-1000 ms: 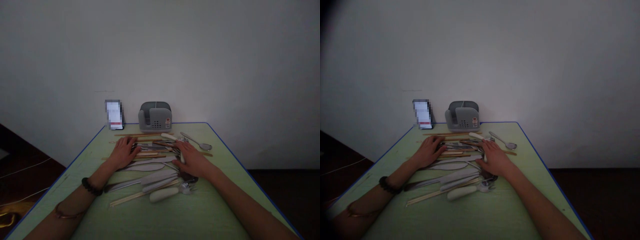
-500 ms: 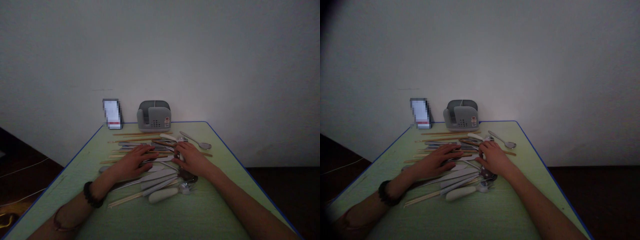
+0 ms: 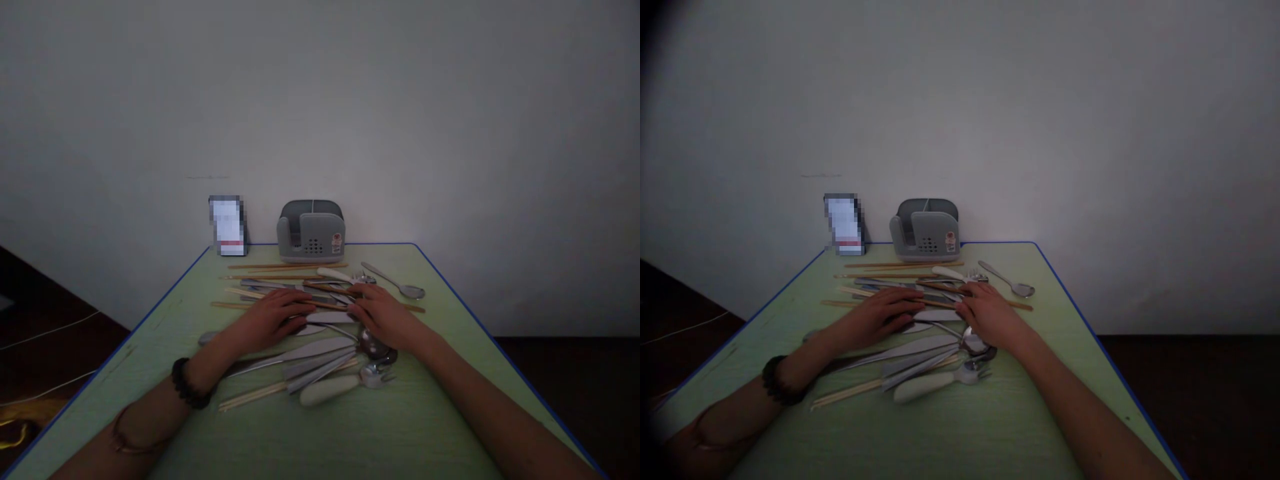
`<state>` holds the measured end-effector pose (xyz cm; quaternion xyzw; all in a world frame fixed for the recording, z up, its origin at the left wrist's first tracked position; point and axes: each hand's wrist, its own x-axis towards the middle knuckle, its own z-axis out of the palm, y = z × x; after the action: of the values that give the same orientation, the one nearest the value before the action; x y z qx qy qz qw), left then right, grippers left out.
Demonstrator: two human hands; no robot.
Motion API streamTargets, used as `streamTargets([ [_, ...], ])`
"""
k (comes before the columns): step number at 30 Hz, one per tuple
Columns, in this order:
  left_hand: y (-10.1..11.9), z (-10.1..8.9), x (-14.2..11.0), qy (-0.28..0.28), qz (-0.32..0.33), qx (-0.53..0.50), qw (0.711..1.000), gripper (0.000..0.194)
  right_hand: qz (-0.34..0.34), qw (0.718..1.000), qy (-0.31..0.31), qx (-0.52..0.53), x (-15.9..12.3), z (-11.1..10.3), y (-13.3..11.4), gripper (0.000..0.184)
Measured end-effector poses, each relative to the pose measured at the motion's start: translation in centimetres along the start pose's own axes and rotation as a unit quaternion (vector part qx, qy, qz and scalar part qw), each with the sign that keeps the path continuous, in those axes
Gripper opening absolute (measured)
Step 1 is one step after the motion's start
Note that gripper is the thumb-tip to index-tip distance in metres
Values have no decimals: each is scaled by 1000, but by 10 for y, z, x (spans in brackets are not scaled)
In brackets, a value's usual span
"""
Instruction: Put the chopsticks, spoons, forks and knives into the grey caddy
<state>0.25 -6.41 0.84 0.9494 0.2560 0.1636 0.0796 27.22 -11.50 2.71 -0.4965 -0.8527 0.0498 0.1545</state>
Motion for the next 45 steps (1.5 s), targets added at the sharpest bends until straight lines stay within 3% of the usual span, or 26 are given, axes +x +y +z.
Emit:
streamTargets([
  [13,2,3,1,62,-19,38,997,20,-14,1000,-9,21,1,-4,0,17],
  [22,11,-4,0,30,12,-2,999,22,-12,999,10,44,1,-1,1,6],
  [30,8,-3,1,21,-24,-57,998,10,-7,1000,-2,26,-1,-6,-3,17],
  [35,10,-5,0,21,-32,-61,997,16,-16,999,-18,23,-1,-6,-2,32],
  [41,15,-9,0,2,-35,-48,998,18,3,999,-9,40,-1,-3,-1,20],
  [45,12,-4,1,42,-49,12,998,37,13,999,-2,52,-1,-3,-1,23],
])
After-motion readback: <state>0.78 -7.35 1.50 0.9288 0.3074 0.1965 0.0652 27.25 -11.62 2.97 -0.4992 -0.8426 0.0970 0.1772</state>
